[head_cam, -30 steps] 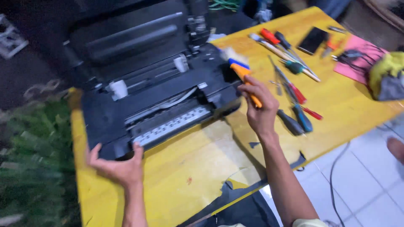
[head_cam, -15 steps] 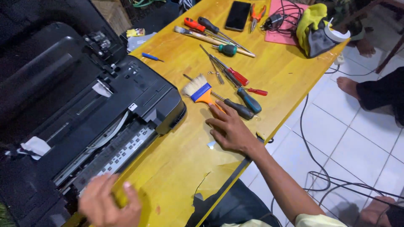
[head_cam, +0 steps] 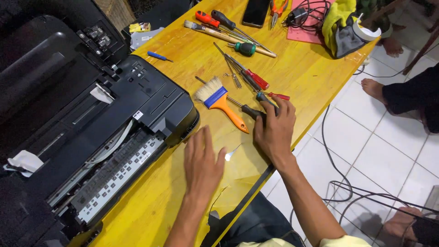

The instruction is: The person uses a brush to clean the exterior and interior surfaces of a disassembled printer. They then use a screwdriver to remove a small part, flip the printer over, and continue brushing the bottom and inside of the casing.

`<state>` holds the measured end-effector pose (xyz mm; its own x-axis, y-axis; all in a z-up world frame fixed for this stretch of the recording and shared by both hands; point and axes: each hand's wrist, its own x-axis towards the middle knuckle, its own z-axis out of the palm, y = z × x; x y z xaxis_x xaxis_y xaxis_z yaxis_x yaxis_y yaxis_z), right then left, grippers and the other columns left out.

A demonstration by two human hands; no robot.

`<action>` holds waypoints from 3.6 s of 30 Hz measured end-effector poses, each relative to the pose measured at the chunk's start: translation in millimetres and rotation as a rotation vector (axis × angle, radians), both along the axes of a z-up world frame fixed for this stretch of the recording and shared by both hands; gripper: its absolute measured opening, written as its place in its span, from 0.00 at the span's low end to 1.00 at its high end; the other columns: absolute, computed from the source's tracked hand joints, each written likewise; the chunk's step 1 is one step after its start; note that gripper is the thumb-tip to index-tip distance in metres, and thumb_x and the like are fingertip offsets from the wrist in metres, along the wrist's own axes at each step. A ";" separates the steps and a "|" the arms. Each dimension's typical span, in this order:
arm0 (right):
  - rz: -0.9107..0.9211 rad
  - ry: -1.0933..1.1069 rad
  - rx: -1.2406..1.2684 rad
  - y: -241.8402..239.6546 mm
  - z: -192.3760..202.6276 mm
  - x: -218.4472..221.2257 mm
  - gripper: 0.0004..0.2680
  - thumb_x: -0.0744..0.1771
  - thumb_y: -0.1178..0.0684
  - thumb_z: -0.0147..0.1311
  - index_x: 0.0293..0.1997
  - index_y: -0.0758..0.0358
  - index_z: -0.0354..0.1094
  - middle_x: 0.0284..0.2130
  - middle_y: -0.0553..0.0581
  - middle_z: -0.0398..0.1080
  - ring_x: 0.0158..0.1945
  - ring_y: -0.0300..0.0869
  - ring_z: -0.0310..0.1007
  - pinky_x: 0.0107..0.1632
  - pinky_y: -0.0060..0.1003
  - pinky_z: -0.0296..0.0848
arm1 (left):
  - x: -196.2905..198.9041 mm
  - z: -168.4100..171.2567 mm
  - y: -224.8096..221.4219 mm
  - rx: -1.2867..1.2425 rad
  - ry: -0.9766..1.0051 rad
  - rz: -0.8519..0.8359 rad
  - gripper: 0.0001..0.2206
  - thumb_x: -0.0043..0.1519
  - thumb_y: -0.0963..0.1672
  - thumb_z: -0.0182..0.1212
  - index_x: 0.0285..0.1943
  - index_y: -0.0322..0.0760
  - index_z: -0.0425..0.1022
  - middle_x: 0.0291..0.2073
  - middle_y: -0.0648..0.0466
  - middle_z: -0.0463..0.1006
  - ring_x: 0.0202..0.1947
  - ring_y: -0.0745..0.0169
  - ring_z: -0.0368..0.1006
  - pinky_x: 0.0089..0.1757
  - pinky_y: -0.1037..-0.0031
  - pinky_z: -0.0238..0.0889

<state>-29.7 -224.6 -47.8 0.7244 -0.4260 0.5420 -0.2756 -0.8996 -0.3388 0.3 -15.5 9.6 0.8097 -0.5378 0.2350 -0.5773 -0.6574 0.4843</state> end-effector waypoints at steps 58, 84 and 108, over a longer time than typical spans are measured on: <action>0.154 0.007 -0.325 -111.8 -48.3 131.3 0.02 0.65 0.49 0.62 0.39 0.44 0.78 0.35 0.51 0.65 0.44 0.46 0.64 0.48 0.40 0.64 | 98.9 -94.1 -113.9 -0.250 -0.018 -0.010 0.27 0.63 0.45 0.58 0.71 0.26 0.61 0.59 0.36 0.68 0.68 0.35 0.59 0.66 0.48 0.48; 0.079 0.521 -0.464 -112.1 -44.9 180.3 0.09 0.66 0.55 0.46 0.37 0.62 0.78 0.29 0.57 0.76 0.33 0.52 0.81 0.32 0.48 0.78 | 104.7 -103.2 -110.8 -0.348 -0.061 0.024 0.15 0.60 0.42 0.57 0.54 0.27 0.73 0.51 0.39 0.74 0.62 0.40 0.68 0.62 0.53 0.58; 0.058 0.568 -0.401 -112.1 -28.6 193.3 0.08 0.63 0.50 0.56 0.33 0.62 0.79 0.24 0.59 0.76 0.30 0.55 0.81 0.32 0.49 0.80 | 109.5 -113.3 -112.5 -0.405 -0.108 0.032 0.12 0.59 0.41 0.57 0.50 0.30 0.74 0.46 0.42 0.76 0.59 0.41 0.71 0.59 0.54 0.61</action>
<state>163.6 -336.8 -76.5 0.9579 -0.2240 0.1795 -0.2592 -0.9437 0.2054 109.8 -128.0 -103.8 0.7836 -0.3592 0.5068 -0.6212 -0.4452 0.6449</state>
